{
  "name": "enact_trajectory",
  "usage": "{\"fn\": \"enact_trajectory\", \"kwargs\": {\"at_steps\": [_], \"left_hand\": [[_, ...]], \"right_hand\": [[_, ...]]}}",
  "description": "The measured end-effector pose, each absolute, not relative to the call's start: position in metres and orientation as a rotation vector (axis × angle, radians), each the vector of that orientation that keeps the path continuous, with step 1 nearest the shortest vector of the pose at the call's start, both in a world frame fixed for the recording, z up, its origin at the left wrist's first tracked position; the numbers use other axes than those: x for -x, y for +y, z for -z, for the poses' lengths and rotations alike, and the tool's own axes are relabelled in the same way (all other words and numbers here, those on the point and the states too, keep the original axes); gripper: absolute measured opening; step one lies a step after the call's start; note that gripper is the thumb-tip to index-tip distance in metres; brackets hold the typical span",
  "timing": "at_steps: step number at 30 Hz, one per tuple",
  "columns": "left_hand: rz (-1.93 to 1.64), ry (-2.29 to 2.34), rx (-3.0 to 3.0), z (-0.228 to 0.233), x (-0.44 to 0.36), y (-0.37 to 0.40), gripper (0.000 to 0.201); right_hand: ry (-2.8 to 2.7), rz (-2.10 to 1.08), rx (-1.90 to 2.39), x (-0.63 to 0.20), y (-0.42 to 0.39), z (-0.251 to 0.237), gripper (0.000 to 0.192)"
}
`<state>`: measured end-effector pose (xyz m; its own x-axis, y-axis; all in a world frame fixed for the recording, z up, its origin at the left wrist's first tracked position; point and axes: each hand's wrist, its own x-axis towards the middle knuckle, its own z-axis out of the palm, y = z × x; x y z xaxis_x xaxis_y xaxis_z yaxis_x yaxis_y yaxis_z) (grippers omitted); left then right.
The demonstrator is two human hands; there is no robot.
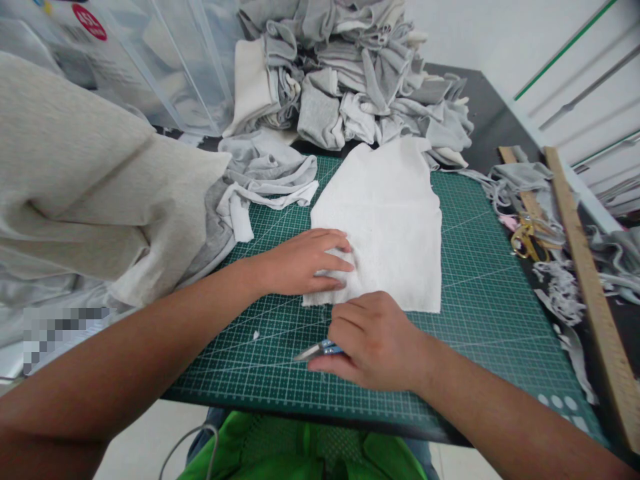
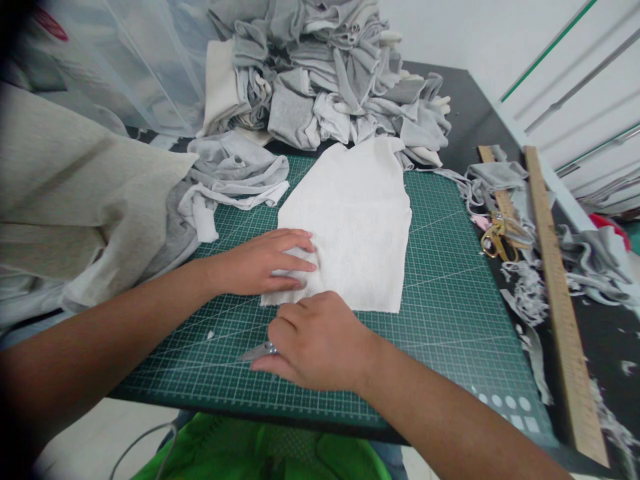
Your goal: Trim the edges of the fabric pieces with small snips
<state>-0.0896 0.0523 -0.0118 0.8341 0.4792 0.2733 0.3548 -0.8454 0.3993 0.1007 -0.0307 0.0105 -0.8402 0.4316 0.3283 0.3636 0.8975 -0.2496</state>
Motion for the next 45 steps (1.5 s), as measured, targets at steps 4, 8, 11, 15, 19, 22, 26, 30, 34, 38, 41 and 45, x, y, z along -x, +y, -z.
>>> {"fn": "enact_trajectory", "kwargs": {"at_steps": [4, 8, 11, 15, 19, 22, 26, 30, 34, 38, 41, 45], "left_hand": [[-0.502, 0.625, -2.683, 0.011, 0.09, 0.052, 0.029], [-0.507, 0.631, -2.677, 0.008, 0.089, 0.052, 0.03], [-0.49, 0.627, -2.681, 0.007, 0.089, 0.052, 0.03], [-0.487, 0.635, -2.686, 0.007, 0.089, 0.052, 0.03], [-0.492, 0.637, -2.693, 0.009, 0.089, 0.052, 0.031], [-0.487, 0.637, -2.694, 0.009, 0.089, 0.052, 0.031], [-0.489, 0.63, -2.699, 0.008, 0.089, 0.052, 0.031], [-0.5, 0.634, -2.695, 0.009, 0.089, 0.052, 0.03], [-0.507, 0.626, -2.693, 0.01, 0.088, 0.052, 0.03], [-0.506, 0.628, -2.695, 0.01, 0.088, 0.052, 0.03], [-0.499, 0.625, -2.692, 0.01, 0.088, 0.053, 0.031], [-0.513, 0.62, -2.685, 0.01, 0.088, 0.053, 0.03]], "right_hand": [[-2.65, -0.172, 0.717, -0.113, -0.015, -0.008, 0.042], [-2.668, -0.122, 0.873, -0.119, -0.006, -0.005, 0.042], [-2.689, -0.111, 0.958, -0.12, -0.004, -0.004, 0.042], [-2.74, -0.109, 0.972, -0.118, -0.004, -0.005, 0.042], [-2.77, -0.112, 0.986, -0.115, -0.004, -0.005, 0.041], [-2.774, -0.106, 0.996, -0.114, -0.004, -0.005, 0.042], [-2.811, -0.112, 0.989, -0.114, -0.003, -0.006, 0.04], [-2.831, -0.132, 0.969, -0.114, -0.002, -0.007, 0.04], [-2.84, -0.134, 0.952, -0.113, -0.002, -0.006, 0.041], [-2.842, -0.114, 0.936, -0.112, -0.004, -0.005, 0.04], [-2.845, -0.102, 0.917, -0.112, -0.003, -0.005, 0.039], [-2.852, -0.116, 0.846, -0.114, -0.001, -0.008, 0.038]]}}
